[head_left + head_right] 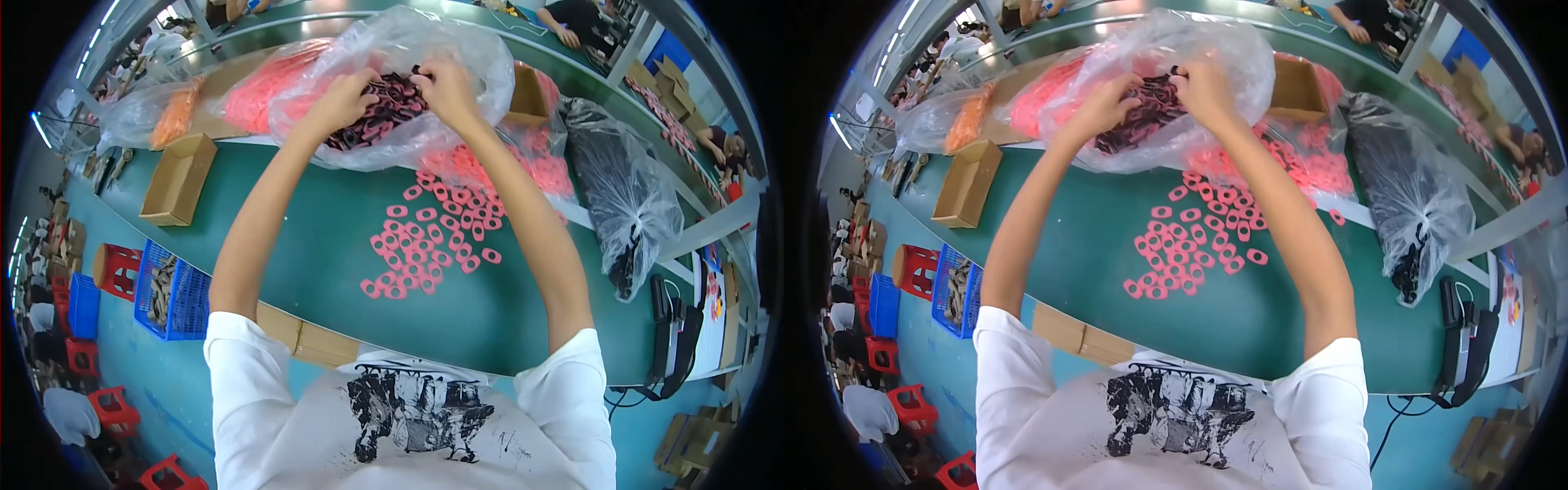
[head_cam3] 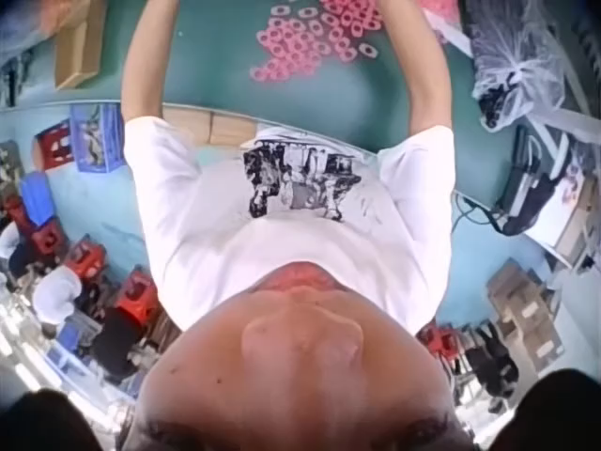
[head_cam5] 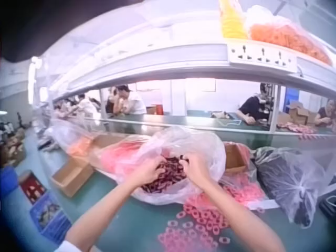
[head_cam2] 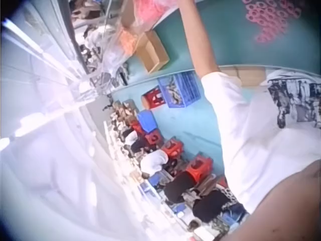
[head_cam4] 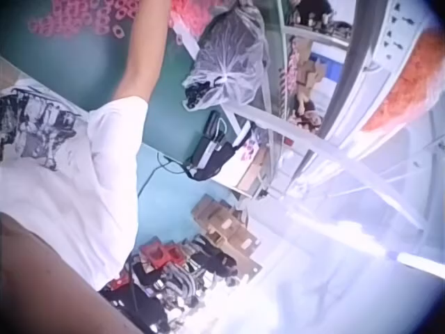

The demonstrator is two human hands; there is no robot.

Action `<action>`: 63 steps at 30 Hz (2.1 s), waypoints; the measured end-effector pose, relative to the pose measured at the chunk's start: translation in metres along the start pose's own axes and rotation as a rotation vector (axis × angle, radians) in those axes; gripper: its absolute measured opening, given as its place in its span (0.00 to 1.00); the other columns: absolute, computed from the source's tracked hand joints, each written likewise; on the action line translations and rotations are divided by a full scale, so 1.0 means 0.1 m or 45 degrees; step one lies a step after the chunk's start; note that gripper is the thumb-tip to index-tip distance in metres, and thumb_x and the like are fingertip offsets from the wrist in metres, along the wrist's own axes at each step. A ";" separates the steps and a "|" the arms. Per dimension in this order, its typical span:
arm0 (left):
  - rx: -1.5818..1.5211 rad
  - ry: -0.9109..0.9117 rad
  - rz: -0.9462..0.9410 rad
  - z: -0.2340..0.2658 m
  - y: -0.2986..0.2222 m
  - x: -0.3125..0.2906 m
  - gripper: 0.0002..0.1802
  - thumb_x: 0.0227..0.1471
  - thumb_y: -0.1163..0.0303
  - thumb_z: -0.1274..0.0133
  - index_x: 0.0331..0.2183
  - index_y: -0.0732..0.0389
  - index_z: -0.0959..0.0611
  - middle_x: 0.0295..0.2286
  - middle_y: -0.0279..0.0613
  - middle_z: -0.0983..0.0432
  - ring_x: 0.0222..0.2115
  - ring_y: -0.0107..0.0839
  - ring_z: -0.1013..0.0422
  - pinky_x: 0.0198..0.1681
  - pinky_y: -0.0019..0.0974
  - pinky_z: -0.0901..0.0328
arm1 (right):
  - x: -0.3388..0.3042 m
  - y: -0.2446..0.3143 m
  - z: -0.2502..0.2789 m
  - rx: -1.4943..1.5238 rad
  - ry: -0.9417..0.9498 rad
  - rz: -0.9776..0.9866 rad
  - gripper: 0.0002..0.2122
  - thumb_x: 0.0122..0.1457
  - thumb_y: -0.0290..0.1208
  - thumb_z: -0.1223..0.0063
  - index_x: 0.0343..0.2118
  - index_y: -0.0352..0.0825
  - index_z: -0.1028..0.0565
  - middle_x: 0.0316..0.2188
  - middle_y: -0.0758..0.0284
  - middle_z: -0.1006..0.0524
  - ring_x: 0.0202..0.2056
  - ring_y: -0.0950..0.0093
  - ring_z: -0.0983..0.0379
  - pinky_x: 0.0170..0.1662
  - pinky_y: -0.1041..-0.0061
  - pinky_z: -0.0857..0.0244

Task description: The person assembles small black plastic components by hand, fitting them into pink oval rings on an assembly line.

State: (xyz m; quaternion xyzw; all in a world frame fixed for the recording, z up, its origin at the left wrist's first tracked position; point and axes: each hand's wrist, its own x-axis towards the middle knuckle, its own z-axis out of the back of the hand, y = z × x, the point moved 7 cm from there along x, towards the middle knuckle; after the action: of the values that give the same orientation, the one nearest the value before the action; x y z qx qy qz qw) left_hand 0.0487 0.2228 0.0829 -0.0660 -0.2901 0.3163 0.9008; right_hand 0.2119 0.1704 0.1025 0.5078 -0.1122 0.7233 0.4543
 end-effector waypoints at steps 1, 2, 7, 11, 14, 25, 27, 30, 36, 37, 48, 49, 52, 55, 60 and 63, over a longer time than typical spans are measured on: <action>0.069 -0.080 -0.072 0.10 -0.04 0.01 0.16 0.49 0.77 0.45 0.43 0.64 0.23 0.35 0.55 0.23 0.34 0.52 0.25 0.41 0.46 0.32 | 0.06 -0.04 -0.04 -0.014 0.047 -0.114 0.09 0.52 0.32 0.40 0.30 0.30 0.20 0.30 0.56 0.19 0.28 0.60 0.23 0.34 0.67 0.31; 0.090 -0.094 -0.071 0.17 -0.04 0.02 0.16 0.49 0.77 0.45 0.43 0.64 0.23 0.35 0.55 0.23 0.34 0.52 0.25 0.41 0.46 0.32 | 0.11 -0.08 -0.07 -0.027 0.093 -0.229 0.10 0.53 0.34 0.41 0.29 0.30 0.19 0.28 0.56 0.19 0.29 0.58 0.23 0.35 0.65 0.31; 0.033 -0.169 -0.159 0.22 -0.14 0.07 0.12 0.47 0.79 0.50 0.38 0.65 0.22 0.35 0.61 0.24 0.40 0.58 0.28 0.43 0.54 0.34 | 0.16 -0.09 -0.22 0.279 0.346 -0.394 0.10 0.53 0.33 0.40 0.24 0.30 0.20 0.21 0.61 0.20 0.22 0.71 0.24 0.32 0.72 0.31; -0.020 -0.232 -0.048 0.25 -0.20 0.01 0.13 0.48 0.78 0.48 0.39 0.64 0.22 0.35 0.60 0.23 0.40 0.56 0.27 0.43 0.53 0.33 | 0.00 -0.18 -0.32 0.341 0.184 -0.521 0.06 0.49 0.24 0.37 0.26 0.28 0.22 0.23 0.63 0.20 0.21 0.76 0.24 0.28 0.74 0.31; -0.026 -0.240 -0.044 0.29 -0.30 0.07 0.13 0.48 0.78 0.47 0.40 0.65 0.21 0.35 0.59 0.23 0.39 0.54 0.26 0.43 0.51 0.33 | -0.05 -0.34 -0.36 0.278 0.110 -0.532 0.11 0.46 0.22 0.35 0.33 0.27 0.23 0.25 0.62 0.20 0.23 0.75 0.23 0.29 0.72 0.30; 0.000 -0.268 -0.219 0.05 -0.77 0.11 0.14 0.58 0.76 0.56 0.46 0.65 0.23 0.37 0.56 0.24 0.38 0.51 0.26 0.41 0.48 0.33 | -0.47 0.53 0.68 -0.022 0.087 0.024 0.11 0.52 0.30 0.43 0.38 0.32 0.23 0.38 0.57 0.22 0.43 0.56 0.27 0.47 0.59 0.32; -0.166 -0.370 -0.496 -0.05 -1.63 0.01 0.15 0.53 0.80 0.51 0.43 0.62 0.22 0.35 0.50 0.23 0.36 0.48 0.25 0.39 0.45 0.32 | -1.05 0.55 1.40 -0.102 -0.096 0.127 0.10 0.51 0.28 0.43 0.37 0.33 0.22 0.37 0.60 0.22 0.41 0.59 0.26 0.46 0.63 0.31; -0.471 -0.073 -0.686 -0.86 -2.73 -0.17 0.14 0.47 0.79 0.50 0.39 0.64 0.22 0.36 0.52 0.25 0.37 0.51 0.27 0.40 0.47 0.32 | -2.10 0.09 2.59 -0.473 -0.201 -0.269 0.09 0.55 0.20 0.48 0.39 0.33 0.21 0.36 0.61 0.20 0.37 0.66 0.22 0.41 0.70 0.29; -0.947 -0.151 -0.785 -2.40 -4.28 -0.42 0.06 0.44 0.78 0.51 0.28 0.70 0.24 0.30 0.54 0.29 0.40 0.50 0.31 0.46 0.46 0.35 | -3.11 -1.14 3.78 -0.493 -0.136 -1.028 0.14 0.62 0.28 0.56 0.44 0.27 0.23 0.41 0.55 0.21 0.43 0.65 0.24 0.48 0.72 0.34; -0.749 -0.130 -0.786 -2.63 -4.42 -0.39 0.08 0.42 0.79 0.51 0.29 0.71 0.23 0.34 0.56 0.29 0.44 0.52 0.33 0.51 0.47 0.37 | -3.07 -1.33 3.70 -0.475 0.041 -1.032 0.15 0.63 0.31 0.59 0.45 0.26 0.24 0.43 0.50 0.22 0.47 0.57 0.25 0.52 0.69 0.35; -0.538 -0.168 0.203 -3.97 -4.19 0.52 0.39 0.48 0.51 0.50 0.58 0.64 0.32 0.58 0.65 0.43 0.61 0.61 0.52 0.62 0.69 0.61 | -2.13 -2.54 2.60 -0.990 0.613 -0.403 0.26 0.63 0.47 0.55 0.52 0.26 0.30 0.43 0.42 0.25 0.46 0.47 0.28 0.49 0.55 0.36; -0.602 -0.207 0.193 -4.01 -4.35 0.52 0.38 0.47 0.53 0.48 0.55 0.65 0.30 0.55 0.65 0.40 0.61 0.59 0.51 0.62 0.66 0.59 | -2.22 -2.71 2.94 -1.071 0.753 -0.781 0.28 0.62 0.50 0.53 0.53 0.29 0.30 0.43 0.43 0.24 0.45 0.47 0.28 0.50 0.54 0.36; -0.717 0.089 -0.037 -3.93 -4.77 0.45 0.33 0.41 0.57 0.43 0.48 0.66 0.25 0.49 0.62 0.35 0.58 0.55 0.46 0.59 0.59 0.50 | -2.25 -3.20 3.11 -1.160 0.679 -0.874 0.28 0.62 0.51 0.53 0.54 0.29 0.30 0.44 0.43 0.25 0.46 0.47 0.28 0.51 0.54 0.37; -0.602 -0.009 -0.074 -3.73 -4.50 0.35 0.31 0.42 0.57 0.44 0.46 0.66 0.25 0.47 0.60 0.34 0.56 0.53 0.44 0.56 0.57 0.48 | -2.25 -3.60 3.15 -1.264 0.586 -1.009 0.28 0.61 0.52 0.53 0.55 0.31 0.30 0.45 0.43 0.25 0.47 0.47 0.29 0.53 0.53 0.38; -0.506 -0.053 -0.215 -3.37 -5.07 0.47 0.35 0.45 0.54 0.45 0.53 0.64 0.27 0.50 0.54 0.34 0.58 0.54 0.44 0.56 0.63 0.49 | -2.73 -4.42 4.18 -1.696 0.584 -0.201 0.31 0.60 0.56 0.54 0.56 0.33 0.31 0.51 0.45 0.28 0.53 0.47 0.33 0.60 0.50 0.45; -0.446 0.003 -0.097 -3.61 -4.46 0.41 0.33 0.41 0.54 0.40 0.47 0.63 0.23 0.47 0.53 0.34 0.56 0.51 0.43 0.52 0.63 0.46 | -2.76 -3.87 2.89 -1.034 0.684 -0.359 0.33 0.60 0.58 0.55 0.57 0.33 0.32 0.54 0.45 0.31 0.57 0.46 0.38 0.63 0.48 0.51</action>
State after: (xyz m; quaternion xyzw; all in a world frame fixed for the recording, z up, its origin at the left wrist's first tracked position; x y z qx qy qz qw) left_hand 0.5156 -0.0820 -0.0596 -0.2112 -0.3418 0.2267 0.8872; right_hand 0.7129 0.0574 -0.1116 0.0962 -0.1940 0.6580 0.7212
